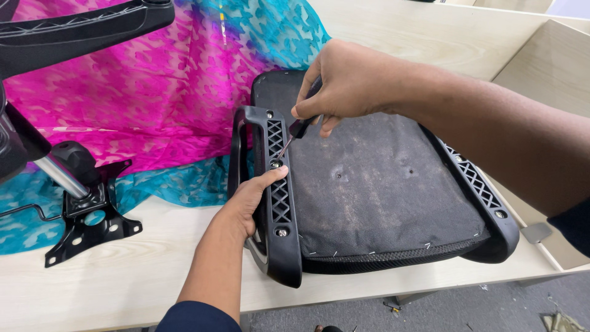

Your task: The person assembles an office chair by first securing the armrests to the seat using a screwdriver. They then attach the gas lift mechanism to the seat base, aligning the mounting plate and fastening it with multiple screws.

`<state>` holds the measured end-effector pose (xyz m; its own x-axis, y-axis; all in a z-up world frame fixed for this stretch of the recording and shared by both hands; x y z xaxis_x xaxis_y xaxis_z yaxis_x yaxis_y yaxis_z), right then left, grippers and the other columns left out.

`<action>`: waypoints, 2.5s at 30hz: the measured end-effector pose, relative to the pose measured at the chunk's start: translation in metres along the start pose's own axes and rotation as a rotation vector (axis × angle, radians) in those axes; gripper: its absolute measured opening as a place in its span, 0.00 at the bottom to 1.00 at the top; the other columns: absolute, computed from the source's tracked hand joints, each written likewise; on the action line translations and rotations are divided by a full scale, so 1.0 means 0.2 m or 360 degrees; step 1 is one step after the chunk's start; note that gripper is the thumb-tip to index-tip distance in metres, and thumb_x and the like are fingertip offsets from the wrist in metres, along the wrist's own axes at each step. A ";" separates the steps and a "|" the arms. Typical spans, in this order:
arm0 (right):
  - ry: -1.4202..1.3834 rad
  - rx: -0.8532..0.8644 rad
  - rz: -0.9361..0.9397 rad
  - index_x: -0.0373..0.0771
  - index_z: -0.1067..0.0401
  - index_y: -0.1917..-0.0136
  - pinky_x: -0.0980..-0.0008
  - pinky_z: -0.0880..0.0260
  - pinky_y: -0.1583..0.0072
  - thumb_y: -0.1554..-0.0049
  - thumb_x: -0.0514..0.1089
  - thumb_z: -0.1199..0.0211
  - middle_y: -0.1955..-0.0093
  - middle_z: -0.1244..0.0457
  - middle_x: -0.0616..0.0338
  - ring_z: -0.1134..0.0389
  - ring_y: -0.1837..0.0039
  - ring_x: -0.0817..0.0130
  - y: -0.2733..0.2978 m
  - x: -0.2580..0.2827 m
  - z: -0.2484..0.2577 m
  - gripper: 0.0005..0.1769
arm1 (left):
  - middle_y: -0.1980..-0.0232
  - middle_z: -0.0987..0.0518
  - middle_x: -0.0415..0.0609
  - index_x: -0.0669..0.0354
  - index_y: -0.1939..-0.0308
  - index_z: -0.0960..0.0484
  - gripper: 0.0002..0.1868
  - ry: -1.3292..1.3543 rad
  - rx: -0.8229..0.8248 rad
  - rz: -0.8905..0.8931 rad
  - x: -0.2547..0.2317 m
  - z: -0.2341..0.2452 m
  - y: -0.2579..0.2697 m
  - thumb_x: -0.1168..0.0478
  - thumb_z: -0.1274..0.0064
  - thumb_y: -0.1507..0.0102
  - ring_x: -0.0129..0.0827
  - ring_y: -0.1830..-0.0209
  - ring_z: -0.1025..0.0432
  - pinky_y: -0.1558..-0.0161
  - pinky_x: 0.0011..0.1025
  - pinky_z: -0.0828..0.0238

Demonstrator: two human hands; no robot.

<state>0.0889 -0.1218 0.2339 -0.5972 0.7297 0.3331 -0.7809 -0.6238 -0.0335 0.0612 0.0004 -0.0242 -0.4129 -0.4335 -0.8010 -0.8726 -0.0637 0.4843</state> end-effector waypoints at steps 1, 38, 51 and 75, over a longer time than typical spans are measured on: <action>0.0011 0.0015 0.0005 0.31 0.19 0.54 0.73 0.21 0.57 0.49 0.45 0.31 0.60 0.26 0.48 0.22 0.63 0.67 0.00 0.00 0.00 0.15 | 0.59 0.15 0.53 0.63 0.50 0.17 0.30 0.0009 0.0005 -0.0004 0.00 0.00 0.00 0.48 0.34 0.50 0.41 0.64 0.20 0.61 0.43 0.21; 0.0291 0.0217 0.0493 0.32 0.28 0.54 0.69 0.20 0.62 0.42 0.46 0.37 0.67 0.29 0.47 0.22 0.63 0.66 -0.13 0.21 -0.03 0.13 | 0.57 0.15 0.54 0.65 0.49 0.17 0.29 0.0155 -0.0056 -0.0029 -0.01 -0.03 0.05 0.51 0.34 0.49 0.40 0.62 0.20 0.58 0.41 0.20; 0.0230 0.0235 0.0082 0.26 0.29 0.57 0.66 0.21 0.62 0.43 0.47 0.33 0.65 0.31 0.43 0.24 0.64 0.60 -0.18 0.20 -0.03 0.19 | 0.60 0.15 0.53 0.65 0.51 0.17 0.27 0.0154 -0.0057 -0.0035 -0.02 -0.02 0.07 0.52 0.34 0.49 0.40 0.65 0.20 0.61 0.40 0.20; 0.1061 0.0508 0.0749 0.40 0.21 0.44 0.68 0.23 0.65 0.47 0.49 0.27 0.64 0.28 0.52 0.25 0.69 0.66 -0.13 0.30 -0.05 0.19 | 0.57 0.15 0.54 0.66 0.51 0.16 0.29 0.0133 -0.0044 -0.0024 0.00 -0.02 0.05 0.49 0.33 0.50 0.41 0.62 0.20 0.57 0.42 0.20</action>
<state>0.0706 -0.0589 0.2449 -0.9050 0.3265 -0.2725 -0.3976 -0.8770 0.2697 0.0543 -0.0034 -0.0175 -0.3756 -0.5060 -0.7765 -0.8705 -0.0949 0.4830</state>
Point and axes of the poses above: each hand's wrist, its own y-axis away from the middle knuckle, its own z-axis out of the back of the hand, x = y × z, the point moved 6 cm from there along -y, towards the middle knuckle
